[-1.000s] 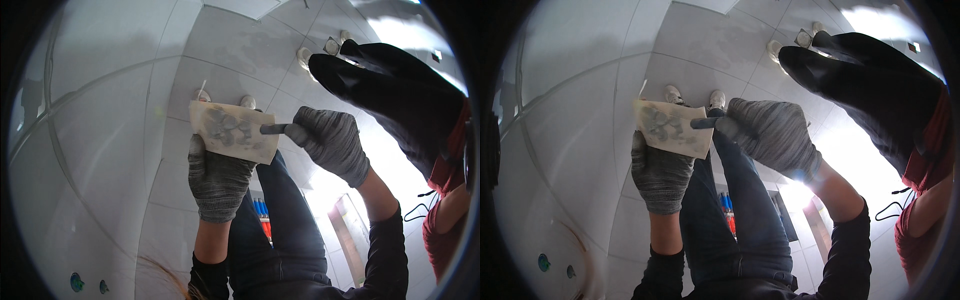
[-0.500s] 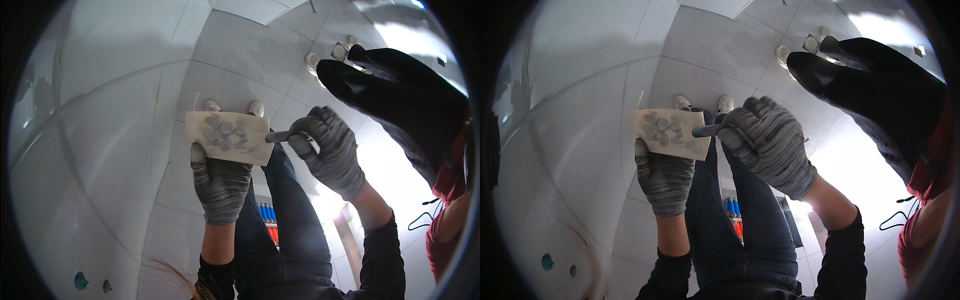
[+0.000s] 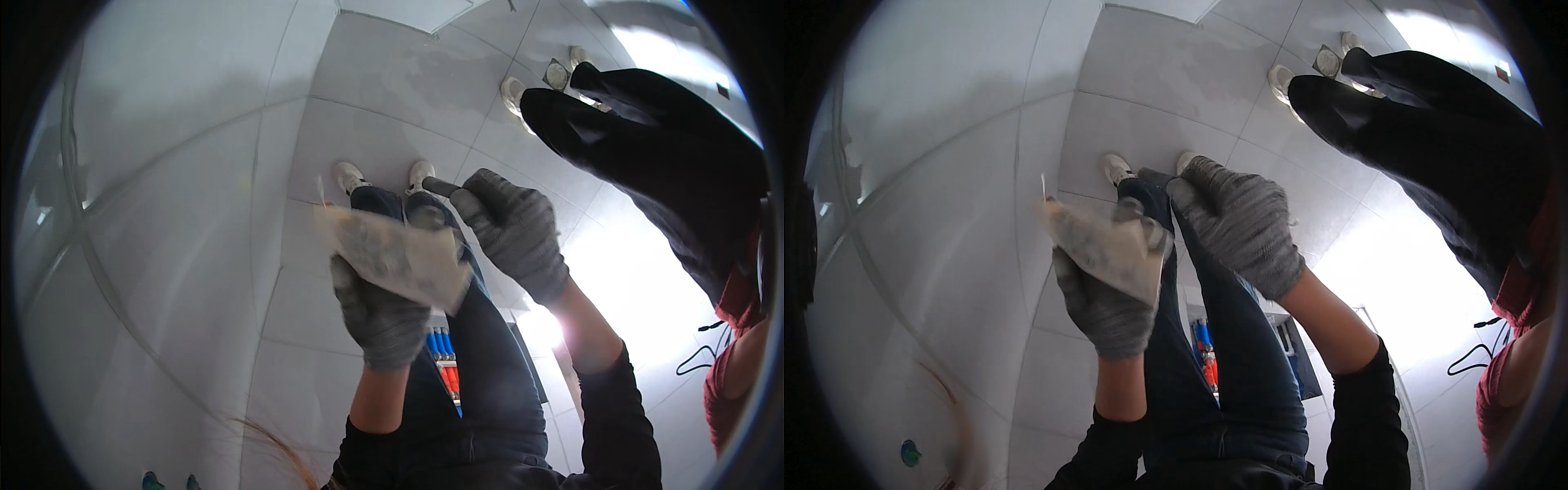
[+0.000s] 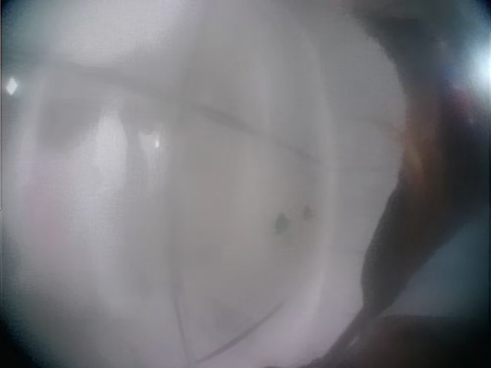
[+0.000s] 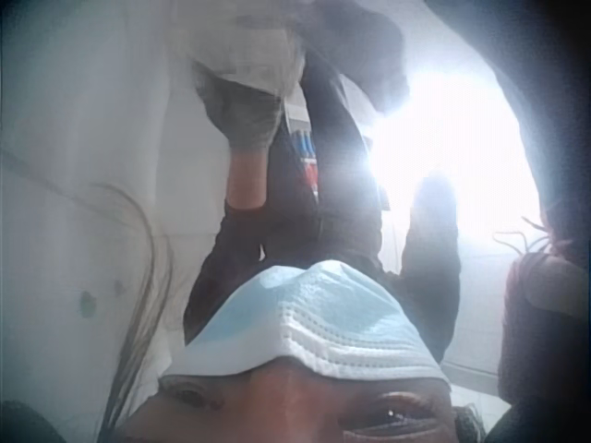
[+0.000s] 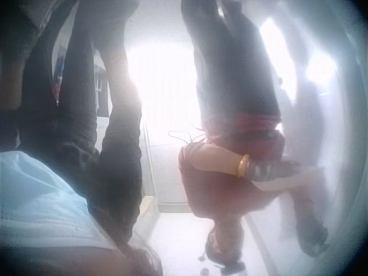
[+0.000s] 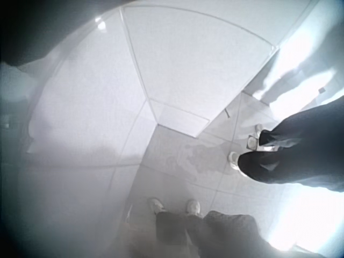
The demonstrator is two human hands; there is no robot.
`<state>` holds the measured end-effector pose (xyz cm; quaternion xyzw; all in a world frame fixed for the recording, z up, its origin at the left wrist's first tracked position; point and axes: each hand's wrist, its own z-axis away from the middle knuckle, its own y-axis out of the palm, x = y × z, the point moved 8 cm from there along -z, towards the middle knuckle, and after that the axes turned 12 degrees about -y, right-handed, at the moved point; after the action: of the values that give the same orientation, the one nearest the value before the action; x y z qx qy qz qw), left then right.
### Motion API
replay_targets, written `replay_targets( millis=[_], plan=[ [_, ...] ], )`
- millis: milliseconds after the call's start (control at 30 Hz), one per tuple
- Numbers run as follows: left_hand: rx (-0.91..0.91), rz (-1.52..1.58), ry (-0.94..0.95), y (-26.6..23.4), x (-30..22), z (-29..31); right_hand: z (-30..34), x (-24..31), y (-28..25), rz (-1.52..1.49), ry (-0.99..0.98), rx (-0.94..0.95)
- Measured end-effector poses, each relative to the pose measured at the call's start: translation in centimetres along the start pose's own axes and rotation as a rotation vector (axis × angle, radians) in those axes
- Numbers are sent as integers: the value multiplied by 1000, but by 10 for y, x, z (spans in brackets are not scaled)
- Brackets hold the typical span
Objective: The person applies grout to the joints between white wall tiles using a grout float and a small metal tool. They repeatedly scoop grout from the float and press it into the seams, smoothing the surface along the tile lines.
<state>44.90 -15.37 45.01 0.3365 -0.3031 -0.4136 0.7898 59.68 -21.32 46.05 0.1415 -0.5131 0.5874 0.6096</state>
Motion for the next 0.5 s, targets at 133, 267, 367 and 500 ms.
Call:
replay_targets(
  millis=[133,267,367,500],
  plan=[
    [-54,-75,-26,-8,-11,-5,-8,-23,-14,-189,34,-200],
    [-135,-370,115,-50,-44,-13,-47,-32,-42,83,-90,-455],
    [-195,-367,64,-113,-46,-47,-86,-14,-44,183,-279,-528],
    [198,191,-174,-146,-32,-135,-151,50,-33,-27,-580,-562]
  ],
)
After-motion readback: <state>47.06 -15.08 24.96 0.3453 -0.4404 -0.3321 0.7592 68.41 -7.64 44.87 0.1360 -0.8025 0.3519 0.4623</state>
